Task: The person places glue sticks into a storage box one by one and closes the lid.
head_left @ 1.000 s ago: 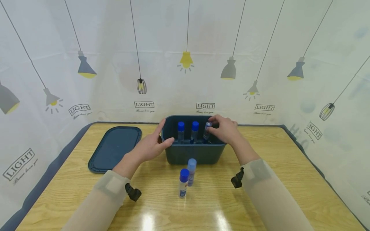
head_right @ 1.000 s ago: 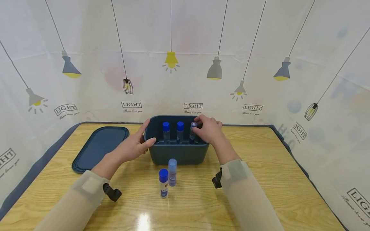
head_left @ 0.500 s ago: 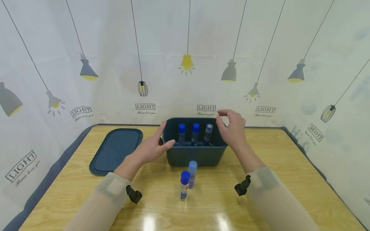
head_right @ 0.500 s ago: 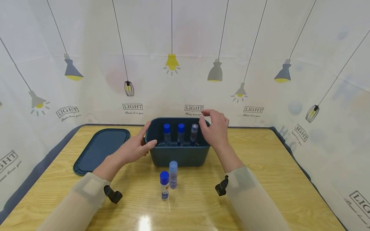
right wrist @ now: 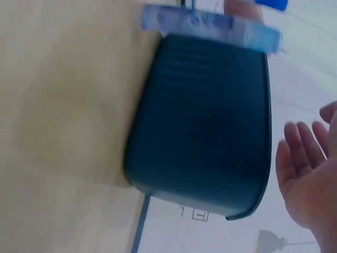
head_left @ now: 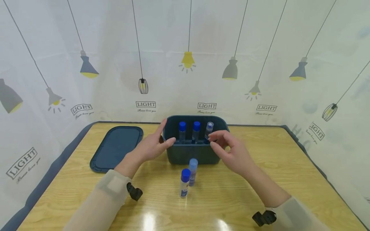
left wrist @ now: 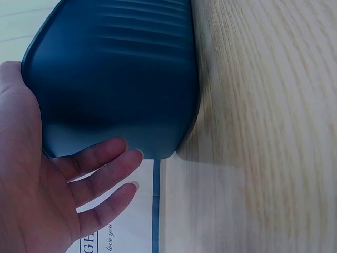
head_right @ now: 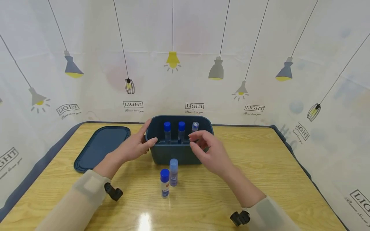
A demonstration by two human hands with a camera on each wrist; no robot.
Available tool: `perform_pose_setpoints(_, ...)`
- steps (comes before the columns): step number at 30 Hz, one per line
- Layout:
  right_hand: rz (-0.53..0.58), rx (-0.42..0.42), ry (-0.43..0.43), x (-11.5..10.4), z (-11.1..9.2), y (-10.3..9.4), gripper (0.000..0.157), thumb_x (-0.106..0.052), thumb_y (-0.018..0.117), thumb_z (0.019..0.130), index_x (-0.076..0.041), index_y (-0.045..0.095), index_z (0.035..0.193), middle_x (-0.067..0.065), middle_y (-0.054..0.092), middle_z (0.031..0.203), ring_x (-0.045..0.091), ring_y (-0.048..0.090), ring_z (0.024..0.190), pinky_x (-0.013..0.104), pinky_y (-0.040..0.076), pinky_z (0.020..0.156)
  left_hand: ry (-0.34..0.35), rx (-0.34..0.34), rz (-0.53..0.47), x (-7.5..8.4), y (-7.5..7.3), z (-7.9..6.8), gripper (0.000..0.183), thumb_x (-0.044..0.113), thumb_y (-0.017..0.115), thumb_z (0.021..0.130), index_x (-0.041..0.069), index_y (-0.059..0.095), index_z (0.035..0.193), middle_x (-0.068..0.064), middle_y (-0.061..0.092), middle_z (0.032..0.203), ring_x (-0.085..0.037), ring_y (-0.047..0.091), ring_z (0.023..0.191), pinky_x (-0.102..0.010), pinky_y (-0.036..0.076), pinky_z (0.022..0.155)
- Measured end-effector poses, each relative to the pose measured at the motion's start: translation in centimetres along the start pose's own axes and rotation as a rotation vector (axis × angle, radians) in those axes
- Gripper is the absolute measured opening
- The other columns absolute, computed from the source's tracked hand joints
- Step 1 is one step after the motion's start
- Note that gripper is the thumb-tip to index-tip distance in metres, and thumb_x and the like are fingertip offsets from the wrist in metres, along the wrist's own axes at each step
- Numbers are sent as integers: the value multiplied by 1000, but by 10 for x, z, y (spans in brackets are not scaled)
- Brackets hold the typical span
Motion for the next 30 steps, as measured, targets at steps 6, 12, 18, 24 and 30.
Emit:
perform_pose_setpoints(6, 41, -225, 96, 7, -23, 26, 25, -23, 74, 107, -17, 72, 132, -1, 76, 121, 13, 68, 93, 27, 58, 85, -1, -1, 5, -1, 0, 1, 100, 78, 50, 104, 42, -9, 176, -7, 62, 82, -22, 52, 62, -36, 41, 58)
perform_pose_setpoints(12, 116, -404, 163, 15, -31, 48, 42, -28, 75, 107, -14, 65, 145, 8, 71, 141, 18, 70, 103, 29, 60, 91, 4, 6, 10, 1, -1, 0, 100, 77, 51, 104, 40, -8, 177, -7, 62, 81, -23, 54, 63, -36, 43, 59)
perform_pose_setpoints(18, 146, -477, 156, 16, -32, 64, 51, -27, 76, 106, -14, 61, 153, 6, 68, 145, 21, 70, 100, 30, 60, 90, 4, 6, 9, 1, 1, 0, 101, 77, 52, 104, 40, -8, 177, -7, 63, 83, -23, 58, 67, -37, 45, 61)
perform_pose_setpoints(24, 131, -495, 169, 17, -33, 74, 42, -27, 76, 106, -20, 65, 146, 0, 71, 130, 20, 67, 99, 33, 59, 88, 8, 10, 6, 1, 1, 0, 101, 77, 52, 104, 40, -7, 177, -7, 64, 82, -23, 57, 66, -37, 46, 61)
perform_pose_setpoints(30, 134, -481, 189, 19, -33, 79, 31, -24, 77, 106, -20, 68, 135, 1, 72, 117, 19, 67, 93, 29, 57, 81, 11, 11, -1, 2, 0, 0, 101, 76, 53, 104, 40, -7, 177, -6, 64, 81, -23, 56, 64, -37, 45, 60)
Point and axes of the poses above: each hand's wrist, its own z-axis towards the middle knuckle, its own y-axis out of the palm, x = y × z, the point moved 9 cm from there along z, towards the middle knuckle
